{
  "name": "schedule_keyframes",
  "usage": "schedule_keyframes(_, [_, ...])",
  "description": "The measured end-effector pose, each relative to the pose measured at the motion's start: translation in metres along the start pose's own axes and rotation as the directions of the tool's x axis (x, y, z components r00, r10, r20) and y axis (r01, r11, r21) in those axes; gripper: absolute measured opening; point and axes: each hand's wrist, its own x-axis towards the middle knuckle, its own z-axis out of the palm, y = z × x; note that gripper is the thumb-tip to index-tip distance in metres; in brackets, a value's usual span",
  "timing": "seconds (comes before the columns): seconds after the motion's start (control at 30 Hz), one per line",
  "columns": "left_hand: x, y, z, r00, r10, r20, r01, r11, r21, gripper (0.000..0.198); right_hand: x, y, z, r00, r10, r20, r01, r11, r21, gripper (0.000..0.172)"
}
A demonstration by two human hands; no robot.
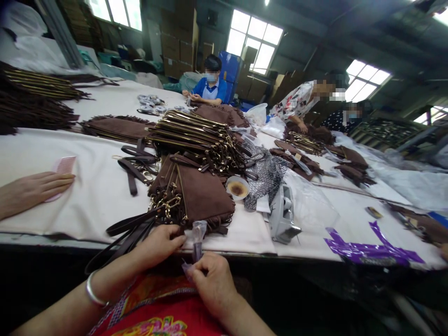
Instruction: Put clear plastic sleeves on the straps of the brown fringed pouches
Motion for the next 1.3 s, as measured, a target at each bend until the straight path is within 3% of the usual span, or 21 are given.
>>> schedule_keyframes(0.07, [0.0, 0.006, -0.003, 0.986, -0.046, 0.157, 0.082, 0.97, -0.231, 0.028, -0.002, 0.004, 0.0, 1.0, 0.018, -0.011, -0.018, 1.0, -0.004, 0.02])
schedule_keyframes(0.13, [-0.003, 0.01, -0.004, 0.949, -0.04, 0.313, 0.198, 0.848, -0.491, 0.036, -0.003, 0.005, 0.0, 0.999, 0.049, -0.013, -0.049, 0.999, 0.004, 0.019])
schedule_keyframes(0.2, [-0.006, 0.012, -0.003, 0.937, -0.012, 0.349, 0.238, 0.752, -0.614, 0.04, -0.003, 0.006, 0.0, 0.997, 0.081, -0.014, -0.081, 0.996, 0.023, 0.017])
schedule_keyframes(0.4, [-0.01, 0.009, 0.001, 0.963, -0.048, 0.266, 0.201, 0.787, -0.583, 0.043, 0.002, 0.005, 0.002, 0.992, 0.124, -0.026, -0.122, 0.989, 0.089, 0.016])
schedule_keyframes(0.7, [-0.007, 0.007, 0.001, 0.964, -0.037, 0.262, 0.192, 0.78, -0.596, 0.04, 0.013, -0.01, 0.004, 0.981, 0.192, -0.008, -0.189, 0.971, 0.149, 0.015])
schedule_keyframes(1.03, [-0.006, -0.002, -0.002, 0.977, -0.051, 0.206, 0.153, 0.843, -0.516, 0.04, 0.017, -0.018, 0.002, 0.934, 0.342, 0.101, -0.353, 0.848, 0.396, 0.019])
schedule_keyframes(1.3, [-0.007, 0.003, -0.005, 0.987, -0.045, 0.151, 0.113, 0.872, -0.477, 0.04, 0.025, -0.021, 0.003, 0.93, 0.355, 0.097, -0.36, 0.823, 0.439, 0.026])
